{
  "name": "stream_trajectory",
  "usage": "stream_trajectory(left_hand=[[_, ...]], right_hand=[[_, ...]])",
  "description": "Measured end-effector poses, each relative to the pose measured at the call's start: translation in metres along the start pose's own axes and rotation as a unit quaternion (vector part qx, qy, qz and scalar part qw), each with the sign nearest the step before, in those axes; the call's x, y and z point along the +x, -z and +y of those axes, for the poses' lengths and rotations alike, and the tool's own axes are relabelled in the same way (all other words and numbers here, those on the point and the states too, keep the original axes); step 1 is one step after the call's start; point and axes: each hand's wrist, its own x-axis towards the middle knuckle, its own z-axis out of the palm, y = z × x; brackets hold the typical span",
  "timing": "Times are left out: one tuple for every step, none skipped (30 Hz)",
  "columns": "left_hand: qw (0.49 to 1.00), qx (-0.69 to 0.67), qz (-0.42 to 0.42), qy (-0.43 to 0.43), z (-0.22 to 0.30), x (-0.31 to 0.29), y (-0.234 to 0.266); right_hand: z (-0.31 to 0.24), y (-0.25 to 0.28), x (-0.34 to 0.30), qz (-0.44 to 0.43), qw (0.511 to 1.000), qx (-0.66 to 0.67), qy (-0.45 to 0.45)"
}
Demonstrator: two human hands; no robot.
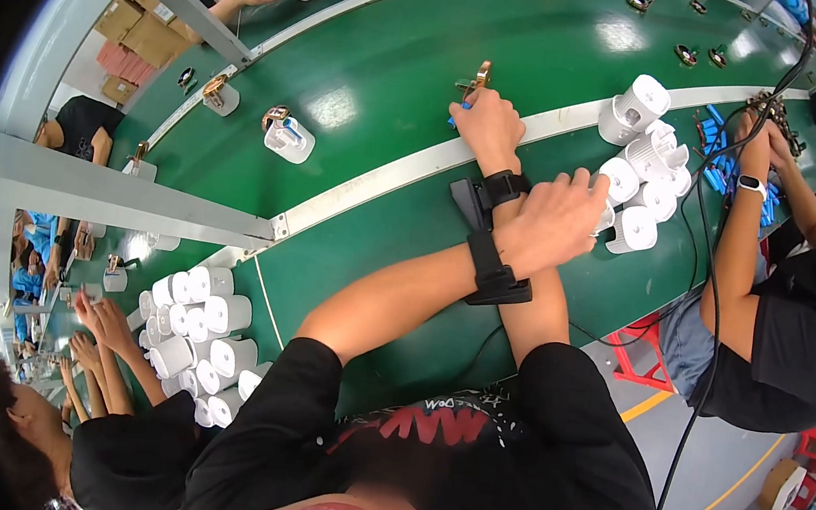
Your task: Manually assembling small white cylindrical components on a production line.
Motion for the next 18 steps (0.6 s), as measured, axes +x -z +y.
stream_trajectory(left_hand=[[1.0, 0.002, 0.001, 0.005, -0.004, -0.004, 0.0], [0.999, -0.034, 0.023, 0.01, -0.011, -0.01, 0.001], [0.997, -0.07, 0.043, 0.014, -0.014, -0.017, 0.017], [0.988, -0.13, 0.084, 0.007, -0.022, -0.023, 0.029], [0.973, -0.198, 0.12, -0.012, -0.03, -0.025, 0.039], [0.963, -0.223, 0.15, -0.002, -0.031, -0.03, 0.067], [0.952, -0.243, 0.183, 0.021, -0.045, -0.042, 0.089], [0.95, -0.227, 0.208, 0.059, -0.064, -0.051, 0.101], [0.944, -0.202, 0.236, 0.107, -0.082, -0.065, 0.115], [0.925, -0.219, 0.267, 0.158, -0.102, -0.077, 0.12], [0.902, -0.238, 0.298, 0.201, -0.123, -0.085, 0.121], [0.9, -0.237, 0.302, 0.205, -0.137, -0.093, 0.12], [0.902, -0.164, 0.317, 0.243, -0.149, -0.099, 0.117], [0.897, -0.09, 0.331, 0.279, -0.161, -0.102, 0.113], [0.894, -0.089, 0.335, 0.286, -0.173, -0.105, 0.105], [0.895, -0.121, 0.333, 0.27, -0.187, -0.109, 0.095], [0.897, -0.155, 0.33, 0.252, -0.198, -0.109, 0.087], [0.897, -0.189, 0.326, 0.233, -0.207, -0.111, 0.078]], right_hand=[[-0.002, -0.002, 0.001, -0.01, 1.0, -0.009, 0.001], [-0.005, -0.004, 0.001, -0.021, 1.0, -0.017, 0.003], [-0.006, -0.004, 0.0, -0.032, 0.999, -0.026, 0.003], [0.003, -0.018, 0.004, -0.037, 0.999, -0.024, 0.007], [0.032, -0.04, 0.017, 0.047, 0.99, 0.091, 0.097], [0.054, -0.055, 0.027, 0.13, 0.951, 0.205, 0.191], [0.062, -0.073, 0.031, 0.197, 0.883, 0.321, 0.28], [0.064, -0.063, 0.036, 0.198, 0.884, 0.318, 0.279], [0.049, -0.045, 0.033, 0.053, 0.859, 0.485, 0.153], [0.035, -0.026, 0.03, -0.095, 0.781, 0.617, 0.015], [0.022, -0.012, 0.028, -0.233, 0.656, 0.708, -0.121], [0.017, -0.011, 0.025, -0.238, 0.656, 0.706, -0.123], [0.012, -0.01, 0.021, -0.244, 0.607, 0.743, -0.142], [0.005, -0.011, 0.02, -0.249, 0.555, 0.777, -0.159], [-0.001, -0.014, 0.015, -0.255, 0.501, 0.807, -0.179], [-0.006, -0.017, 0.011, -0.261, 0.503, 0.804, -0.182], [-0.01, -0.02, 0.008, -0.25, 0.519, 0.802, -0.155], [-0.013, -0.022, 0.004, -0.238, 0.535, 0.8, -0.127]])
